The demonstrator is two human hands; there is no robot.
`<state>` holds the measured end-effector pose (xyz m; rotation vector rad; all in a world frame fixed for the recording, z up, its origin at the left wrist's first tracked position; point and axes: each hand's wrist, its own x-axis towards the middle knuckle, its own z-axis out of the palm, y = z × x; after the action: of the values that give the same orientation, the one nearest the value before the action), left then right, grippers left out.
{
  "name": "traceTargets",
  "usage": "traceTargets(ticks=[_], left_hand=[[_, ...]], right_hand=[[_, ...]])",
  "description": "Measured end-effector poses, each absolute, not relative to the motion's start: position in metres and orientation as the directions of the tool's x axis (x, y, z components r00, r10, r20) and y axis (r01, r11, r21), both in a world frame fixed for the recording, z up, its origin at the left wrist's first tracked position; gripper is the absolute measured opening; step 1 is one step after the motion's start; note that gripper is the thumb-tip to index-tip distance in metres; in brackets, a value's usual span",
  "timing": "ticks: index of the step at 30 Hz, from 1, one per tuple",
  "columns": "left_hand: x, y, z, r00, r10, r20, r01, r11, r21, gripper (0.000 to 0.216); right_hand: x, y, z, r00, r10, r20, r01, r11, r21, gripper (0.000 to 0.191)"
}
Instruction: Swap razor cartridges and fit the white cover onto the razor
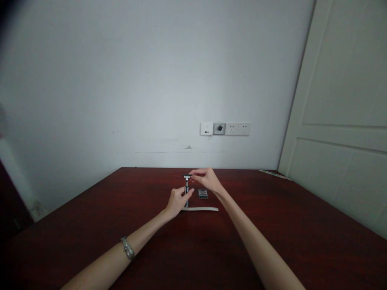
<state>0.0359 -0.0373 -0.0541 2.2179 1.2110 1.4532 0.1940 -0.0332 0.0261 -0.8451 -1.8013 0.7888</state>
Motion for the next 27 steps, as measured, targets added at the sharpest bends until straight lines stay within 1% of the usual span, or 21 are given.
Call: traceTargets(ticks=[8, 16, 27], left_hand=[[0.037, -0.037, -0.054, 0.172, 0.720, 0.672, 0.513, -0.648, 0.563, 0.044], [0.036, -0.037, -0.052, 0.188, 0.733, 0.653, 0.542, -0.632, 0.554, 0.043], [0.031, -0.036, -0.048, 0.209, 0.741, 0.638, 0.531, -0.634, 0.562, 0.039]], right_hand=[[0.193, -0.033, 0.025, -0.340, 0.808, 0.482, 0.133, 0.549, -0.825, 0.022], [0.191, -0.038, 0.028, -0.337, 0.828, 0.448, 0.129, 0.512, -0.849, 0.025], [0.194, -0.027, 0.020, -0.318, 0.838, 0.443, 0.057, 0.484, -0.873, 0.034]])
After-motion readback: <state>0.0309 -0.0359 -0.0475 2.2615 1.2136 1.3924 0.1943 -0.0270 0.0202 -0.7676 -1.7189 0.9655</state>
